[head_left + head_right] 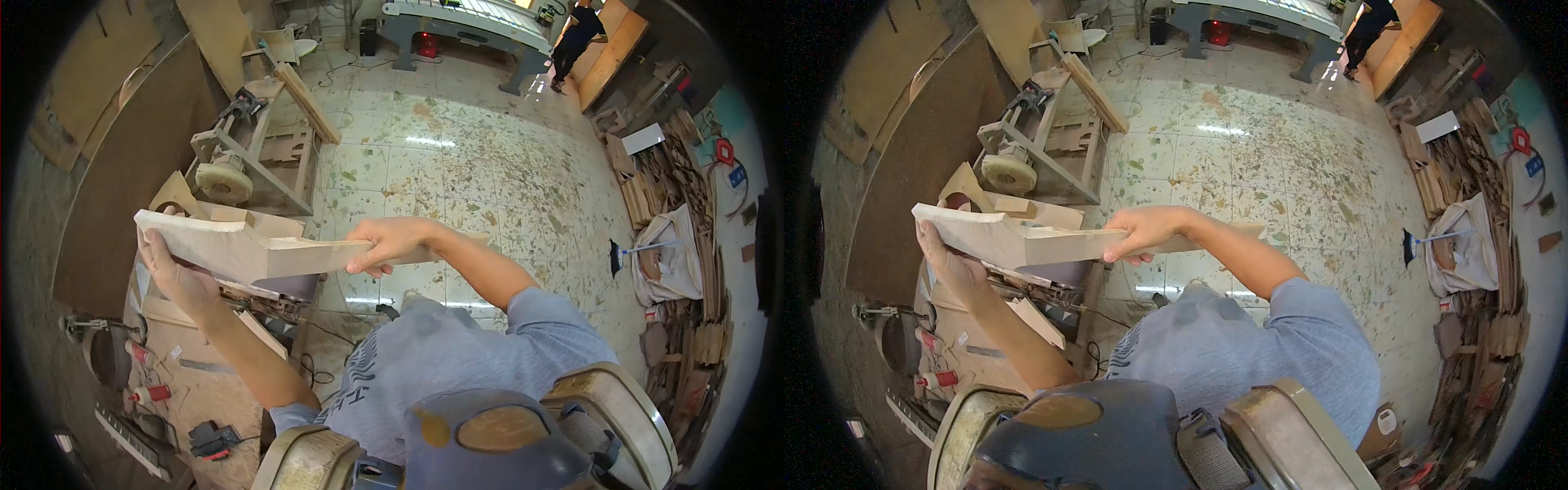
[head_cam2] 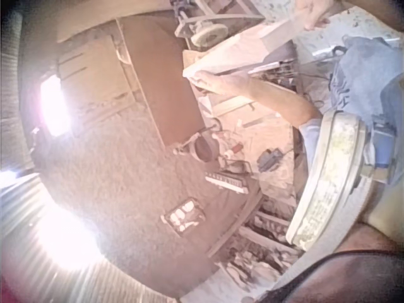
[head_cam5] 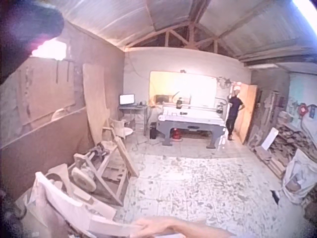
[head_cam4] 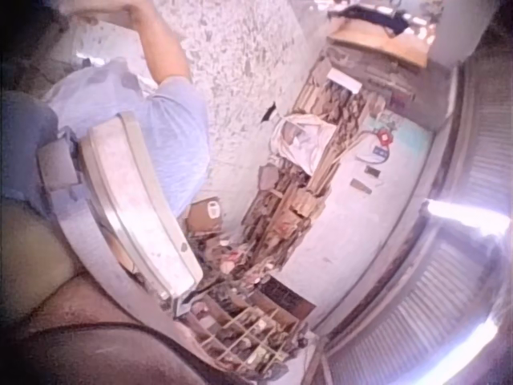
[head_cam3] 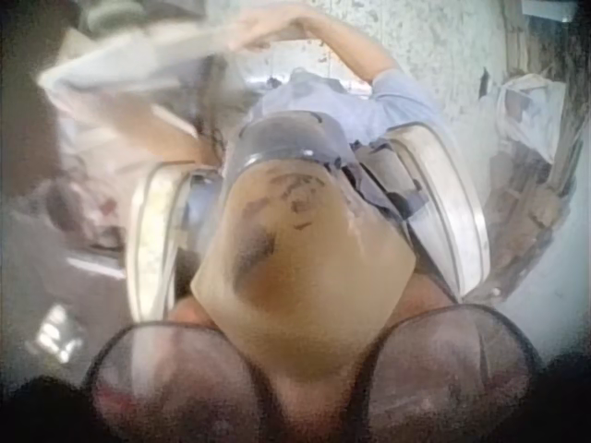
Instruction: The person shapes a wooden guitar neck by pressing it against a running belt sander, turning it over to work on different sides, and checking the progress by holding it up.
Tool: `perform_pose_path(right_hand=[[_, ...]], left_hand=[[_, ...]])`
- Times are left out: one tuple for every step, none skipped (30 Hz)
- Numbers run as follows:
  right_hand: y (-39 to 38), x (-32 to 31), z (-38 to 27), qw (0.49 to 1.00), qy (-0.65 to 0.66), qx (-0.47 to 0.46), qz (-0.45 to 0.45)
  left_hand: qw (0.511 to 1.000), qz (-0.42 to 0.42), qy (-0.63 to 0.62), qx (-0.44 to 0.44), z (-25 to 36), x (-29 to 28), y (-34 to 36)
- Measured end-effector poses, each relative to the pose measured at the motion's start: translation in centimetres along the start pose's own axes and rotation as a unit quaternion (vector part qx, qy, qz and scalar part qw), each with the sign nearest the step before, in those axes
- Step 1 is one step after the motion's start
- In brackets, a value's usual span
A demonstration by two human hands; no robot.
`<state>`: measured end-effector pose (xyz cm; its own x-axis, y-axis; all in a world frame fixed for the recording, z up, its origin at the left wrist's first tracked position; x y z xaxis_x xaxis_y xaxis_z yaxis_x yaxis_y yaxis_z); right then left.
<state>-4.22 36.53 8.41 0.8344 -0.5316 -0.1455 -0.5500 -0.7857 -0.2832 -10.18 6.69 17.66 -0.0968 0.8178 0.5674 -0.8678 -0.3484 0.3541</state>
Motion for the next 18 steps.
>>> perform_pose_path(right_hand=[[0.0,0.1,0.0,1.0,-0.001,0.007,0.0],[-0.1,0.2,-0.1,1.0,-0.005,0.011,0.0],[-0.2,0.2,-0.2,1.0,-0.009,0.015,-0.001],[-0.4,0.2,-0.4,1.0,-0.013,0.019,-0.002],[-0.6,0.2,-0.6,1.0,-0.01,0.023,0.003],[-0.8,0.2,-0.8,1.0,-0.006,0.027,0.006],[-1.0,0.3,-0.8,0.999,-0.003,0.031,0.01],[-1.3,0.2,-0.8,0.999,0.0,0.033,0.022],[-1.5,0.2,-0.6,0.999,0.006,0.034,0.033],[-1.8,0.2,-0.4,0.998,0.011,0.036,0.043],[-1.9,0.1,-0.2,0.998,0.006,0.039,0.041],[-2.1,-0.2,-0.1,0.998,0.002,0.041,0.041],[-2.2,-0.3,-0.1,0.998,-0.003,0.044,0.04],[-2.5,-0.3,-0.2,0.998,-0.003,0.045,0.05],[-2.9,-0.4,-0.5,0.997,-0.002,0.045,0.061],[-3.1,-0.5,-0.6,0.996,-0.002,0.045,0.072],[-3.1,-0.6,-0.3,0.997,-0.014,0.049,0.064],[-3.1,-0.9,0.2,0.997,-0.026,0.054,0.057]], left_hand=[[1.0,0.0,0.007,0.01,0.4,-0.1,0.2],[1.0,0.0,0.014,0.02,0.8,-0.2,0.4],[0.999,0.001,0.021,0.029,1.0,-0.3,0.5],[0.999,0.005,0.02,0.025,1.1,-0.3,0.7],[1.0,0.009,0.018,0.021,1.1,-0.3,0.9],[1.0,0.014,0.017,0.017,1.2,-0.4,1.0],[1.0,0.012,0.017,0.012,1.1,-0.4,1.2],[1.0,0.011,0.016,0.008,1.1,-0.4,1.4],[1.0,0.01,0.018,0.004,1.1,-0.5,1.5],[1.0,0.02,0.023,0.003,0.9,-0.7,1.7],[0.999,0.031,0.028,0.003,0.7,-0.9,1.9],[0.999,0.04,0.032,0.002,0.5,-1.2,2.1],[0.999,0.026,0.045,0.011,0.3,-1.4,2.4],[0.998,0.012,0.057,0.02,0.0,-1.9,2.7],[0.997,-0.003,0.07,0.029,-0.1,-1.8,2.9],[0.997,-0.002,0.074,0.032,-0.2,-1.9,2.9],[0.996,0.0,0.078,0.036,-0.4,-2.0,3.0],[0.996,0.001,0.081,0.04,-0.4,-1.9,3.0]])
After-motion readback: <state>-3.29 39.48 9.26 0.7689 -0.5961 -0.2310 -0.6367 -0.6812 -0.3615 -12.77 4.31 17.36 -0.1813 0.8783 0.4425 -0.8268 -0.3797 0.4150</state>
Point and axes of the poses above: each hand's wrist, its own y-axis towards the middle knuckle, its own x-axis out of the palm, z = x × y, the point moved 6 cm from there along y, towards the middle knuckle, and after that the axes turned 4 degrees about -z, right-handed, at the moved point
